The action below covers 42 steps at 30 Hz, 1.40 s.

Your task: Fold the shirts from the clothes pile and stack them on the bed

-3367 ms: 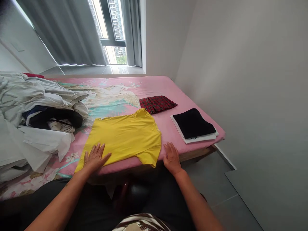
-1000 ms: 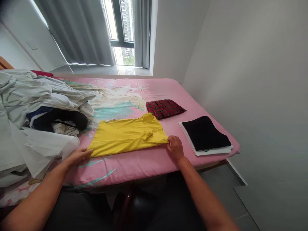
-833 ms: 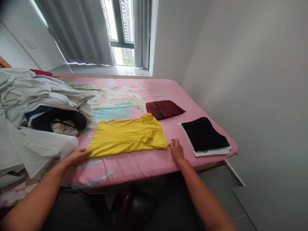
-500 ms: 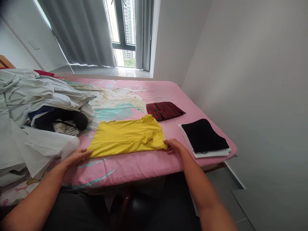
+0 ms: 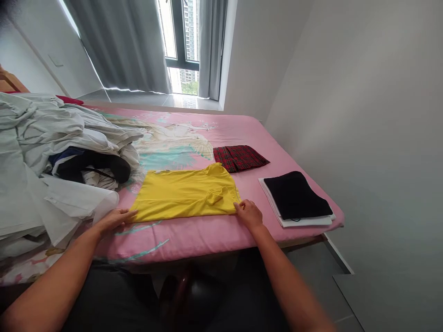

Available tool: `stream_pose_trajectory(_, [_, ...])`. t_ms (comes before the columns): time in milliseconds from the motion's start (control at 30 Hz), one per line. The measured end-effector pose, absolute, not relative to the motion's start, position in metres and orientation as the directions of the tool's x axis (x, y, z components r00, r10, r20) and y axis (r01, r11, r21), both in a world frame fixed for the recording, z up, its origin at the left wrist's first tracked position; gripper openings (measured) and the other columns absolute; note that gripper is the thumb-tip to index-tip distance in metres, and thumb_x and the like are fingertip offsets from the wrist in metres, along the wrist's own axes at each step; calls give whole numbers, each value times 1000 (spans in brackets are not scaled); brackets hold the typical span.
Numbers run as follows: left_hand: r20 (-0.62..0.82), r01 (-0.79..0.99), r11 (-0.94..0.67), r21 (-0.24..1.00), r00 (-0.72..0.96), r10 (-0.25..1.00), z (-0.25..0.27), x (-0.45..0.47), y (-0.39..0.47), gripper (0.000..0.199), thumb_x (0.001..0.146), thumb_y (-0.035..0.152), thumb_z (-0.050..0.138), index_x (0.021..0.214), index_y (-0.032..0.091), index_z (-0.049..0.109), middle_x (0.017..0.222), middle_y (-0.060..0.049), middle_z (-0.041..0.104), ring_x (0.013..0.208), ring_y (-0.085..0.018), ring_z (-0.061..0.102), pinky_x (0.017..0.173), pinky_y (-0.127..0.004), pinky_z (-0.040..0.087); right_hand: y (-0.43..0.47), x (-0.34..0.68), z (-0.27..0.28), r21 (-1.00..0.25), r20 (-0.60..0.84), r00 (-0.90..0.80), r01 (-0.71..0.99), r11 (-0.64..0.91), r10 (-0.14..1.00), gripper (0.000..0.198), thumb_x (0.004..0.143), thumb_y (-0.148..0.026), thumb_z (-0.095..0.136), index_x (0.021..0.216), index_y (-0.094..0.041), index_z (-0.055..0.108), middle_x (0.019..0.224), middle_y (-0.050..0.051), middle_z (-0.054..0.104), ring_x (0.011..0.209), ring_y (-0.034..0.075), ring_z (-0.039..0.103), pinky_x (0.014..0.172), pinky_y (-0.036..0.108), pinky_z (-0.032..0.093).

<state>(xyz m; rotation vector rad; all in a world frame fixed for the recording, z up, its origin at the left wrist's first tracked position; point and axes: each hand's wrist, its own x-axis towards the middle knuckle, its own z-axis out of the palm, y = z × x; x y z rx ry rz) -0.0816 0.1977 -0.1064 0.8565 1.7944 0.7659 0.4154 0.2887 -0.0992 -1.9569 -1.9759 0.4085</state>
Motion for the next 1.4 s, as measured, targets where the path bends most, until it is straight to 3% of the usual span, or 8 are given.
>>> stream_pose_trajectory(233, [-431, 401, 534, 744, -323, 843, -98, -80, 191, 44, 58, 60, 63, 60, 18, 48, 44, 6, 38, 38, -8, 31, 39, -22, 16, 283, 412, -106, -439, -85, 9, 897, -46, 996, 31, 79, -48, 48, 89, -21, 60, 92, 5, 65, 84, 18, 59, 63, 25, 36])
stream_pose_trajectory(367, [-435, 385, 522, 761, -295, 851, -95, -79, 188, 47, 59, 63, 62, 63, 17, 50, 47, 6, 40, 41, -7, 30, 40, -22, 17, 289, 418, -104, -450, -168, 19, 888, -93, 986, 46, 76, -56, 51, 101, -19, 60, 91, 7, 66, 81, 20, 61, 62, 26, 37])
stream_pose_trajectory(467, [-439, 361, 503, 785, -247, 864, -92, -77, 186, 48, 57, 62, 65, 68, 17, 51, 50, 6, 42, 42, -6, 32, 41, -21, 20, 289, 419, -101, -438, -191, -30, 897, -58, 981, 35, 72, -52, 57, 84, -20, 62, 80, 5, 66, 74, 20, 60, 57, 25, 36])
stream_pose_trajectory(633, [-417, 306, 503, 809, -304, 856, -91, -74, 186, 49, 56, 62, 64, 68, 18, 47, 48, 8, 40, 38, -6, 30, 39, -19, 16, 281, 409, -107, -790, -182, -16, 598, -136, 983, 20, 77, -36, 49, 89, -20, 53, 63, -1, 59, 47, 12, 53, 43, 22, 36])
stream_pose_trajectory(767, [-440, 316, 515, 797, -279, 853, -90, -76, 185, 50, 56, 64, 62, 70, 19, 48, 46, 8, 38, 36, -6, 29, 38, -20, 16, 276, 407, -112, -879, -253, -66, 433, -200, 965, 29, 78, -42, 52, 96, -19, 50, 70, -1, 61, 41, 10, 51, 38, 21, 36])
stream_pose_trajectory(1100, [-502, 508, 497, 703, -141, 854, -91, -31, 113, 36, 58, 52, 64, 63, 18, 51, 49, 6, 45, 37, -8, 35, 38, -22, 24, 258, 486, -116, -655, -217, -124, 754, -51, 968, 24, 75, -42, 54, 76, -19, 59, 59, -1, 58, 50, 12, 50, 47, 22, 35])
stream_pose_trajectory(1300, [-201, 719, 450, 530, -408, 890, -93, -20, 102, 32, 71, 45, 57, 89, 19, 62, 72, -2, 62, 65, -17, 57, 59, -26, 41, 243, 470, -106, -500, 123, -72, 857, 124, 990, 22, 79, -38, 48, 87, -21, 60, 88, 5, 64, 80, 18, 57, 70, 28, 41])
stream_pose_trajectory(1400, [2, 867, 296, 401, -324, 946, -93, -24, 116, 39, 76, 38, 53, 109, 19, 60, 97, -8, 64, 91, -21, 59, 80, -31, 44, 242, 435, -92, -510, 233, -223, 800, 315, 946, 24, 85, -38, 44, 87, -21, 60, 94, 6, 64, 90, 20, 56, 84, 31, 40])
